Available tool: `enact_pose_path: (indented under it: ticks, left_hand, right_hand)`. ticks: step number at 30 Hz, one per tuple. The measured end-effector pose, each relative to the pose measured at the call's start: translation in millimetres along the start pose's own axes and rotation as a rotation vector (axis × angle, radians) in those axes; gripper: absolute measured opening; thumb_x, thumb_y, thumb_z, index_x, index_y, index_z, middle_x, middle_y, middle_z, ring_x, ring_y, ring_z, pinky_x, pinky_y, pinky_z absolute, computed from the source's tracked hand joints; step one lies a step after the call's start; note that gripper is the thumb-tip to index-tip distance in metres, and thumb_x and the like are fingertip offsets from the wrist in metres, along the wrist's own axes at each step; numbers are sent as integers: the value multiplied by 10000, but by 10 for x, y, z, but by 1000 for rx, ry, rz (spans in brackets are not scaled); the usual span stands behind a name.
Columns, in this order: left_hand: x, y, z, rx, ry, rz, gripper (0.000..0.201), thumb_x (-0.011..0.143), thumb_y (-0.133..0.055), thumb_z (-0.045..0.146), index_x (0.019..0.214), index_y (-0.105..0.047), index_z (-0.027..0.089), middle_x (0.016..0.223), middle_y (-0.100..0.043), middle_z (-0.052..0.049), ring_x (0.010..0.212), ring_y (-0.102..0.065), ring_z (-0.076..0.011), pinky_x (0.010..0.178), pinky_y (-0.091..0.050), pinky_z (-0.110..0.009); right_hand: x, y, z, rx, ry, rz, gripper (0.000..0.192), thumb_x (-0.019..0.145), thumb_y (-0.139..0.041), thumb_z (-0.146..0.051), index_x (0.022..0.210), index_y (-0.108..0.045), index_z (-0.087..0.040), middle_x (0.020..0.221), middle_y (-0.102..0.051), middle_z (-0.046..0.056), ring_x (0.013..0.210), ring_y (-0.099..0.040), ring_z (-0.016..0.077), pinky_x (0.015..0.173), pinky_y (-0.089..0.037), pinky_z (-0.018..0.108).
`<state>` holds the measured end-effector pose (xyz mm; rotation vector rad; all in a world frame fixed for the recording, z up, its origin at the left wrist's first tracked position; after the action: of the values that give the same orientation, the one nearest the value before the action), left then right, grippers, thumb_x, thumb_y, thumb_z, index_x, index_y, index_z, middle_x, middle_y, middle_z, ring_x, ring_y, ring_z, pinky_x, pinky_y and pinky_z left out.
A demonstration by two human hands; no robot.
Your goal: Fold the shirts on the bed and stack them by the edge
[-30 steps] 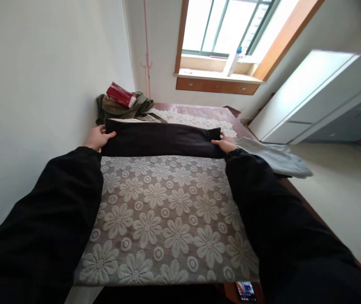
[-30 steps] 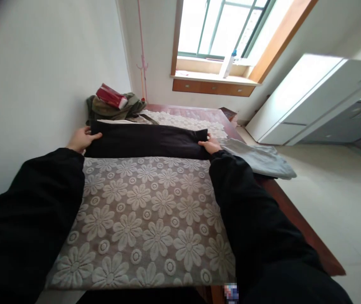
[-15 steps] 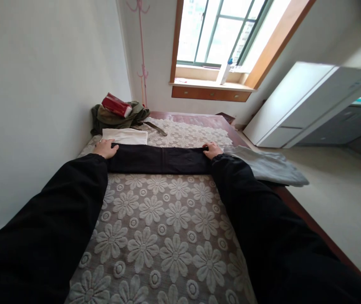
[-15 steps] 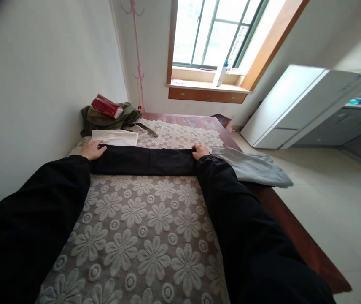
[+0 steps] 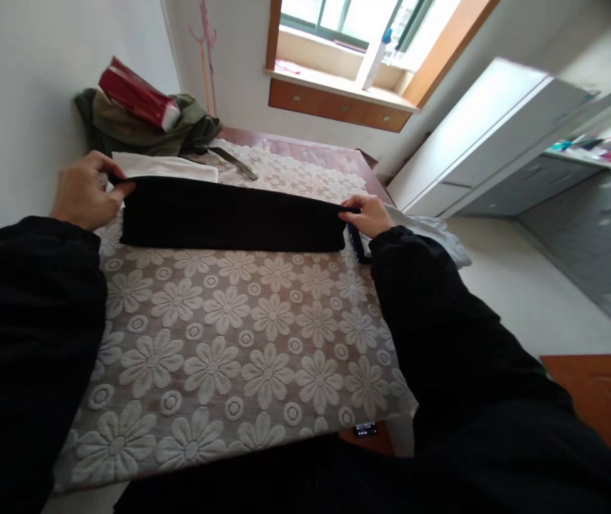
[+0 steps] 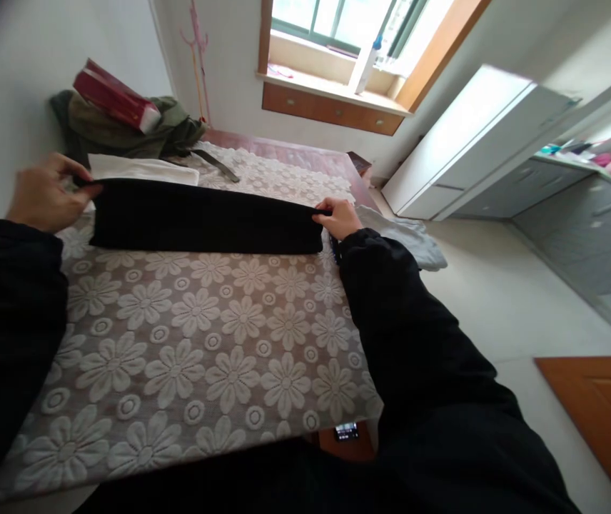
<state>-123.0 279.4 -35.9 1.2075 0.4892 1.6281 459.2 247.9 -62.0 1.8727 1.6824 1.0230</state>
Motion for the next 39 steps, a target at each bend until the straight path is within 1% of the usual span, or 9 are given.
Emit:
enact_pose_path:
  ticks: [7,11,15,18,23,27,33,37,39]
  left_hand:
    - [-361,498,224,-69,-136,65,564,908,-590,507,1248,-782,101,1169,-748,-63,1212,-676,-244,1175,-520,-465]
    - [-670,733,231,-120,-123,61,544,889,-596,548,1163,-751,105,1216,-748,-25,1243,-679,-235,1161,-524,-449]
    - [-1007,869,209,-262,-72,-55,409,779,-712,507,987,-735,156,1046,-762,22,1065,-738,-220,1105,-560,-464]
    - [-1262,912,234,-254,-42,-118,270,749,-645,474,853,-716,235,971,-758,47,1044,-748,-248,1140,-542,-485]
    - [-1567,671,245,-184,-77,-268,210,651,-568,481,739,-661,315,877,-761,32,935,-747,-284,1134,-553,-465]
    - [-1667,350,60,-59,-53,-462,241,578,-522,484,705,-658,331,858,-784,11,885,-744,-302,1041,-585,-446]
    - [-1702,29,-191,129,96,-817,408,627,-514,594,811,-777,342,901,-823,-6,918,-756,-335,920,-593,-425]
    - [-1371,-98,-102,123,75,-738,528,733,-526,678,965,-783,280,922,-812,-58,894,-761,-330,911,-602,-434]
    - [-1159,-236,-24,119,34,-670,536,786,-521,614,1087,-768,246,1080,-810,-91,1009,-754,-332,1001,-588,-453]
  right_hand:
    - [-419,287,-7,232,-34,15,373,640,-988,-343,695,-641,-216,936,-774,38,958,-731,258,994,-598,469]
    - [-774,309,-217,305,21,-107,503,618,-1008,-553,687,-628,-230,1034,-809,60,1002,-739,278,1038,-588,528]
    - [-1121,307,-370,223,39,-222,454,681,-967,-596,719,-698,-233,1077,-816,65,1032,-739,270,1057,-578,493]
    - [-1340,204,-412,154,65,-339,368,733,-939,-550,756,-742,-240,1099,-810,72,1048,-740,268,1044,-577,460]
    - [-1635,-123,-405,-14,163,-556,259,836,-792,-493,768,-726,-253,1171,-803,84,1085,-735,281,1023,-572,448]
    - [-1764,-364,-290,-109,155,-680,196,850,-762,-444,795,-742,-257,1221,-785,87,1132,-723,290,1072,-551,460]
    - [-1758,-525,-248,-163,160,-783,389,879,-739,-620,893,-825,-241,1269,-746,116,1169,-720,297,1102,-533,420]
    - [-1423,-614,-265,-302,120,-761,305,908,-725,-539,924,-822,-250,948,-795,52,863,-738,236,870,-589,325]
    - [-1121,-668,-262,-369,93,-694,229,925,-725,-459,977,-819,-256,904,-792,36,857,-730,232,868,-582,311]
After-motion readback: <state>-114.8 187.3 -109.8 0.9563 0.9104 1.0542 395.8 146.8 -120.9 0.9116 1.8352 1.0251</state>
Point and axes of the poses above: each hand's wrist, its own x-axis towards the middle knuckle, its own y-axis out of the back of the hand, z = x × y, the point moved 10 cm from there along x, towards the middle knuckle
